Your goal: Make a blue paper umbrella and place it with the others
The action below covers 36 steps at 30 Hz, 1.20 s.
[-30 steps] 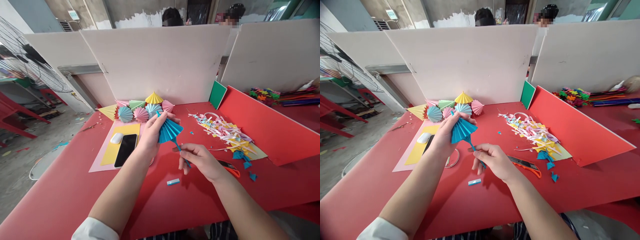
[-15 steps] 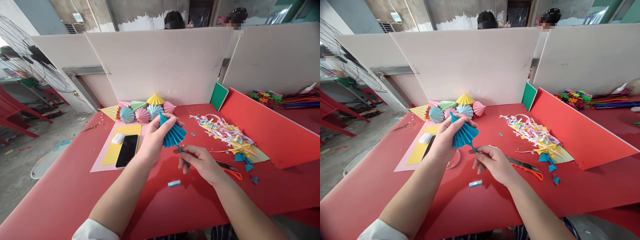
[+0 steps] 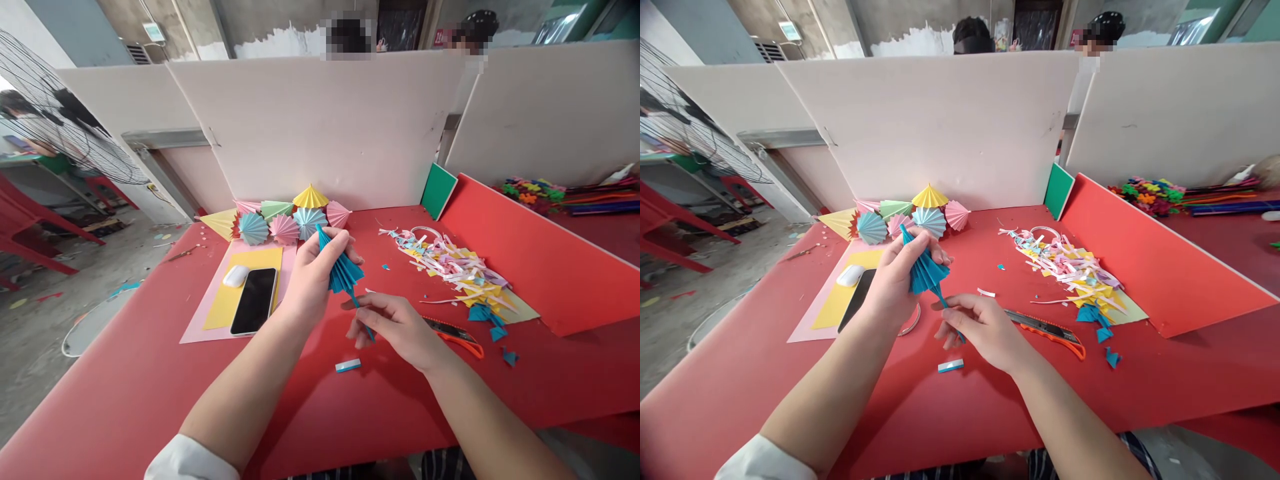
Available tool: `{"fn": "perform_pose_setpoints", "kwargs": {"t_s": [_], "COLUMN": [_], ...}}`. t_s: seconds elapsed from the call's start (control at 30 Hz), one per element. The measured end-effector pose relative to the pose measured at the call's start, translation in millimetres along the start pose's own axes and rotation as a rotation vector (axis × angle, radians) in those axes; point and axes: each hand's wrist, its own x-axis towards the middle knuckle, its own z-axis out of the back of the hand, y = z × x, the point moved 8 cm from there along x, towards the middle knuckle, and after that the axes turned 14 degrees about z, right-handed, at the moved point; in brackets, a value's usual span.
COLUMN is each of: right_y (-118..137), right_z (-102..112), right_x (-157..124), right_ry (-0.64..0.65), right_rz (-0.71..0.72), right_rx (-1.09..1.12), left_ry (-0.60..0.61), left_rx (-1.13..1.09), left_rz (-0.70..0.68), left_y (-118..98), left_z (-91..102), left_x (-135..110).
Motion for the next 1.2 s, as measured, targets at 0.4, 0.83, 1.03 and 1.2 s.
{"fn": "perform_pose_setpoints", "kwargs": {"t_s": [0.4,0.83,1.03,1.2], "right_y": [-1,4,6,6], "right_z": [10,3,2,2], "right_x": [1,-2,-2,-3], "right_ry": [-0.196,-0.107,-0.098,-0.104], "right_rz": [0.038,-0.027,-0.037,-0.047], "right_rx": [0.11,0.376,0.39,0.397], "left_ry": [0.147,0.228,0.135,0.119], "left_rx": [0.093,0.109,0.193,0.203], "left_rz": [0.03,-0.071,-0.136,-0.122], "left_y": [1,-19,-21,-19], "left_z": [-9.4,10.2,21.1,24.2], "left_x": [-1,8,12,13]}}
